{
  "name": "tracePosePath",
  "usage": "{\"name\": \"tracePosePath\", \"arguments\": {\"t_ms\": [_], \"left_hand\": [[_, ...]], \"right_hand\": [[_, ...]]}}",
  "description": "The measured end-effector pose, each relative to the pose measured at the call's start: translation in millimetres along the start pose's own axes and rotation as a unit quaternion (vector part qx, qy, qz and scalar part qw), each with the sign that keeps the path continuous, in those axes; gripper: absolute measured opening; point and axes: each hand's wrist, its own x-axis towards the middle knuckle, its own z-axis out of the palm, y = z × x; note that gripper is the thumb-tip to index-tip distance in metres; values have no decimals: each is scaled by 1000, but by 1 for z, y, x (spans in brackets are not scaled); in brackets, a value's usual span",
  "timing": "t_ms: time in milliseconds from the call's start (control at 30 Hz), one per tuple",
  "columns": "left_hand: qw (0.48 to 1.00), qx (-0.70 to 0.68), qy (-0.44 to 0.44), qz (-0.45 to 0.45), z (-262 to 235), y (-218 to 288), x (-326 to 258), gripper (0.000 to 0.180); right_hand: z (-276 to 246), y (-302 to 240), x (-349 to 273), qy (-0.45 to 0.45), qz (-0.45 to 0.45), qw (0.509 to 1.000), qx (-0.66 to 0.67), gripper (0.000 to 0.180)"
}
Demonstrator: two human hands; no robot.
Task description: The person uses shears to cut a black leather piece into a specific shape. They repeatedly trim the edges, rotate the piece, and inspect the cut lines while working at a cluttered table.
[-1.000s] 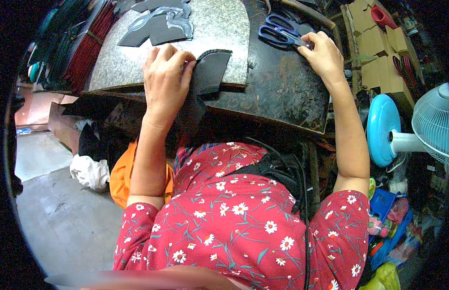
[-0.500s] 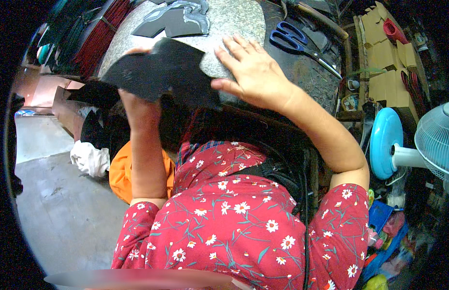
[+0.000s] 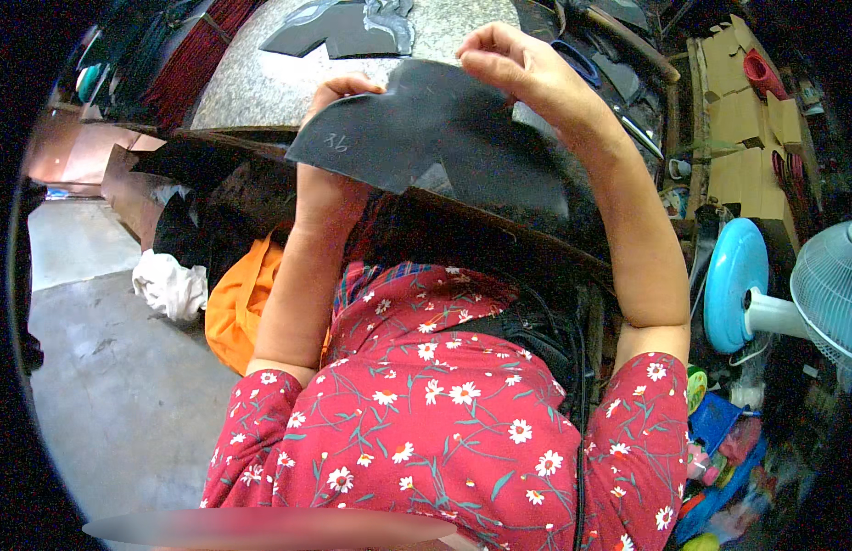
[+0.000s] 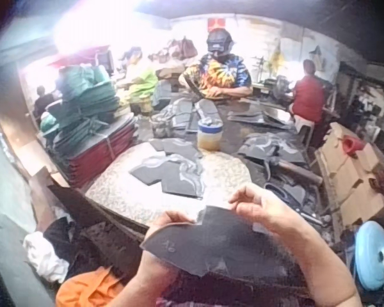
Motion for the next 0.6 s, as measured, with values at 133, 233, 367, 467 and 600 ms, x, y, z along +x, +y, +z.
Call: {"name": "tracePosePath", "arguments": {"t_ms": [133, 233, 367, 467, 600], "left_hand": [[999, 18, -8, -47, -4, 14, 7, 16], [974, -93, 6, -208, -25, 30, 12, 38], [985, 84, -46, -146, -26, 26, 3, 27], [959, 233, -48, -156, -20, 26, -3, 21], [859, 511, -17, -20, -12, 30, -4, 22]], "right_hand": [[-1, -9, -7, -82, 88, 992, 31, 21], [-4, -3, -16, -44, 129, 990, -36, 21], [-6, 16, -17, -28, 102, 994, -29, 22], [-3, 30, -14, 10, 2, 1000, -18, 19], [1, 37, -14, 40, -7, 998, -50, 20]]}}
